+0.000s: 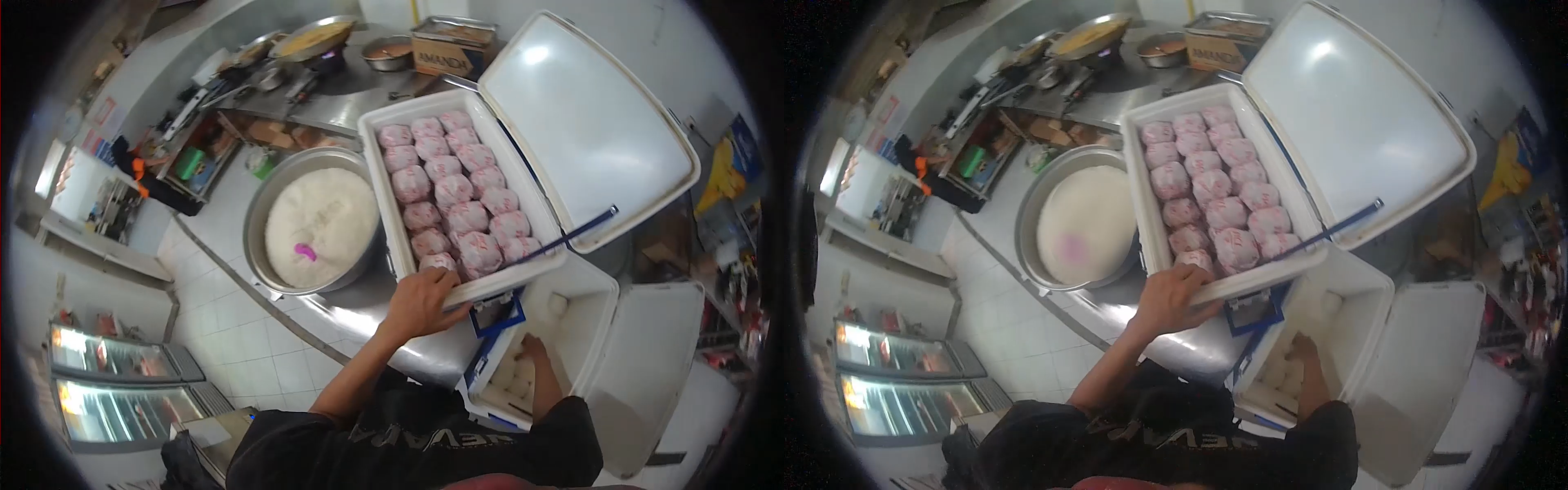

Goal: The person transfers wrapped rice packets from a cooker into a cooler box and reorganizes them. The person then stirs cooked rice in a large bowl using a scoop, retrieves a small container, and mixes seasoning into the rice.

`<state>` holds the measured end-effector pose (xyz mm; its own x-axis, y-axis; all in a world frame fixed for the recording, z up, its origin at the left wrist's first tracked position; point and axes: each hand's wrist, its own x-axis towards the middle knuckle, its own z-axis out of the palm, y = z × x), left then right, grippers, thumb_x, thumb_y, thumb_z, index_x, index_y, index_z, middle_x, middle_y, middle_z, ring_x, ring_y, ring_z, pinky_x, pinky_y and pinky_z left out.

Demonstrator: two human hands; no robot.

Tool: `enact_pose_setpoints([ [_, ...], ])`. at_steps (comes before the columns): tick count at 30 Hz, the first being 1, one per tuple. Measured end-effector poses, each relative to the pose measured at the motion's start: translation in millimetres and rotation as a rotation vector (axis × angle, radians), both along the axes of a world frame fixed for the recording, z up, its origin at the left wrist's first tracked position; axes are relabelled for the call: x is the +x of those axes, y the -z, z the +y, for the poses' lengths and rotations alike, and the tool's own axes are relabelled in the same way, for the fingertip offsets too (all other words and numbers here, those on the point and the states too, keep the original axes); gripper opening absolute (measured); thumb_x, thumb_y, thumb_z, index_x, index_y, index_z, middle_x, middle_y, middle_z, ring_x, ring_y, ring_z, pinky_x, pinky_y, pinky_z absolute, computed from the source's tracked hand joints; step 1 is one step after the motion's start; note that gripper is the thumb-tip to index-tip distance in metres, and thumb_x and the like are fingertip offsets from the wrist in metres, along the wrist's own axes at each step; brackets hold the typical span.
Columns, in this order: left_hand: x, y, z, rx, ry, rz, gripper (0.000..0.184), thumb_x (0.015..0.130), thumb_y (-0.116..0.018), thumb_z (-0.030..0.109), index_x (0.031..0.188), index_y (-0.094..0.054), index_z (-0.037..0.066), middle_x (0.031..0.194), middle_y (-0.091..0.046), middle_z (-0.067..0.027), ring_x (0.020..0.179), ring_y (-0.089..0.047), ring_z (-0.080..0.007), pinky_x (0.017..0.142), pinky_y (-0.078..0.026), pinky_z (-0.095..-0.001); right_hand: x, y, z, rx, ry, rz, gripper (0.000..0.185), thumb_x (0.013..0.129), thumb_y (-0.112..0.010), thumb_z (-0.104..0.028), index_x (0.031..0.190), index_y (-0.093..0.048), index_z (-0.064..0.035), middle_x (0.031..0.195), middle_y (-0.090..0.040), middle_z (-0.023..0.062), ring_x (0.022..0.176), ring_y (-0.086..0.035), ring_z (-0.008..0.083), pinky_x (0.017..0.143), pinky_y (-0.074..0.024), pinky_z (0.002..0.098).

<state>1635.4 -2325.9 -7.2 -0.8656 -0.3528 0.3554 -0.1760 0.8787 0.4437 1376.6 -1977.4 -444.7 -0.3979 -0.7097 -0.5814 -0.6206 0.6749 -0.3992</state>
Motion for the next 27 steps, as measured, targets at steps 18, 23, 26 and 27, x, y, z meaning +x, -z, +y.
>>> enact_pose_setpoints([
  [18,21,29,-14,0.323,-0.139,0.890,0.042,0.086,-0.056,0.020,0.120,-0.042,-0.001,0.115,-0.047,-0.0226,0.105,-0.050,-0.0345,0.095,-0.040,-0.0427,84,-523,-265,-0.703,-0.216,0.121,0.054,0.060,-0.087,-0.017,0.104,-0.058,-0.0040,0.096,-0.064,0.0120,0.088,-0.064,0.0283,0.083,-0.0505,0.0376],
  [23,20,15,-11,0.296,-0.150,0.810,0.052,0.085,-0.059,0.009,0.130,-0.036,-0.004,0.123,-0.044,-0.0251,0.112,-0.047,-0.0388,0.100,-0.037,-0.0457,78,-488,-365,-0.362,-0.807,0.085,0.055,0.062,-0.084,-0.025,0.109,-0.064,-0.0049,0.098,-0.068,0.0169,0.093,-0.065,0.0314,0.084,-0.0493,0.0396],
  [26,18,8,-24,0.250,-0.136,0.701,0.056,0.086,-0.062,0.009,0.133,-0.036,-0.007,0.126,-0.044,-0.0267,0.113,-0.048,-0.0406,0.101,-0.038,-0.0472,75,-457,-390,-0.320,-0.944,-0.213,0.054,0.062,-0.083,-0.022,0.110,-0.064,-0.0057,0.092,-0.067,0.0149,0.088,-0.065,0.0327,0.079,-0.0509,0.0396],
  [27,19,10,-19,0.255,-0.156,0.650,0.056,0.086,-0.063,0.009,0.133,-0.037,-0.008,0.127,-0.043,-0.0273,0.115,-0.047,-0.0418,0.101,-0.038,-0.0471,71,-443,-397,-0.312,-0.995,-0.290,0.055,0.062,-0.083,-0.022,0.111,-0.064,-0.0061,0.091,-0.067,0.0146,0.087,-0.065,0.0331,0.078,-0.0511,0.0399],
])
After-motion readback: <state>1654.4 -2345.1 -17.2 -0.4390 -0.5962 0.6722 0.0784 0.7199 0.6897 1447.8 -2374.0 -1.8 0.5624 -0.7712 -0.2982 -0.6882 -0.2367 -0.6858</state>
